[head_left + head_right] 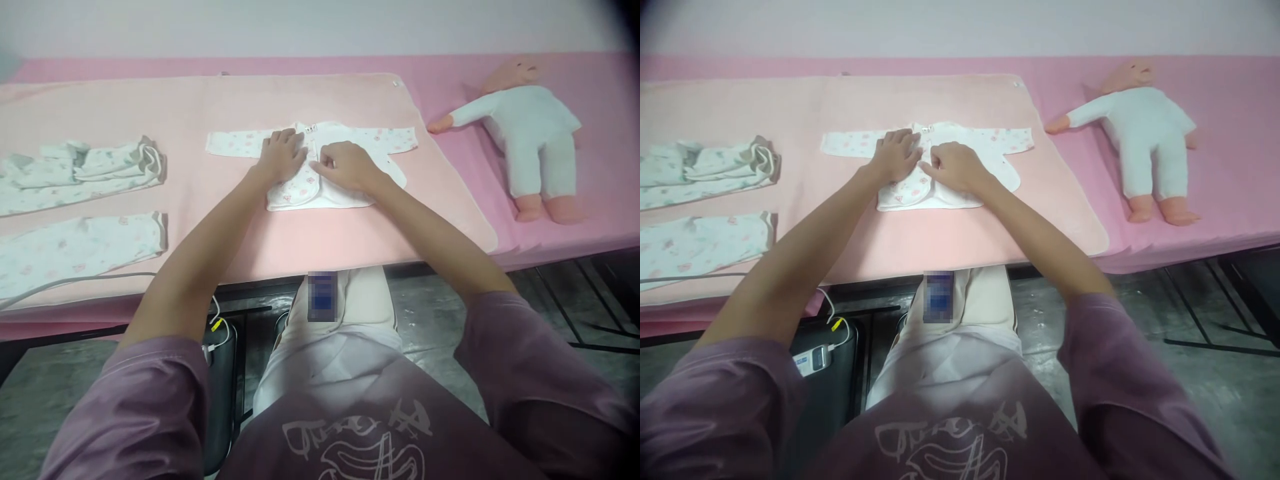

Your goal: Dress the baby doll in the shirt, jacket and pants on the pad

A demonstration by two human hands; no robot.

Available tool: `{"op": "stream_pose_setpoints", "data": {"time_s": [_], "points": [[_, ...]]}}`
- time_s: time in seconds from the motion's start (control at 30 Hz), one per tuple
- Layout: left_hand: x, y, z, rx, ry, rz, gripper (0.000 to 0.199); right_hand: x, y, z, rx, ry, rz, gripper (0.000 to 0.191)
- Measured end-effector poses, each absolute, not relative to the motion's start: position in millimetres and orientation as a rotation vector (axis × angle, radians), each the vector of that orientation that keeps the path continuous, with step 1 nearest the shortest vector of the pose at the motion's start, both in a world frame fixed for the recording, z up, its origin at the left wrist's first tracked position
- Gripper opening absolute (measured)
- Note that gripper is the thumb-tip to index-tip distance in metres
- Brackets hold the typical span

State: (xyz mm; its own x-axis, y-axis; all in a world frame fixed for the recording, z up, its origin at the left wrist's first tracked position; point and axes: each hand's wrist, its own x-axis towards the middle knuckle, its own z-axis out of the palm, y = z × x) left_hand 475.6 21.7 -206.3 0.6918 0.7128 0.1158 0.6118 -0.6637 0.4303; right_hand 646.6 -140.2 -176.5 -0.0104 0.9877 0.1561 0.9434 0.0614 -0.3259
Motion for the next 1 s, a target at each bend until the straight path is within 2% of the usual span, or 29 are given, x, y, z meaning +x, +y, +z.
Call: {"op": "stream_pose_setpoints", "data": {"time_s": [0.17,0.3,0.4,0.53,0.63,0.73,1.0], "points": [[480,26,-207,2.588,1.13,0.316,0.139,628,-112,-205,-2.018,-1.954,0.182,0.048],[497,26,-192,2.52,1.202,0.321,0.137,632,-114,-223,-2.015,-1.909,0.152,0.057],[514,23,-188,2.516,1.242,0.407,0.133,636,-119,-224,-1.992,-1.898,0.209,0.058],[537,25,-199,2.543,1.348,0.338,0.141,633,-128,-213,-2.017,-1.856,0.339,0.046],[547,36,-208,2.547,1.394,0.148,0.124,631,-130,-206,-2.003,-1.871,0.418,0.037],[552,50,-209,2.565,1.34,0.12,0.105,632,-130,-205,-1.931,-1.802,0.496,0.031],[560,43,-189,2.486,1.444,-0.049,0.081,629,-136,-194,-1.81,-1.708,0.638,0.036]]}}
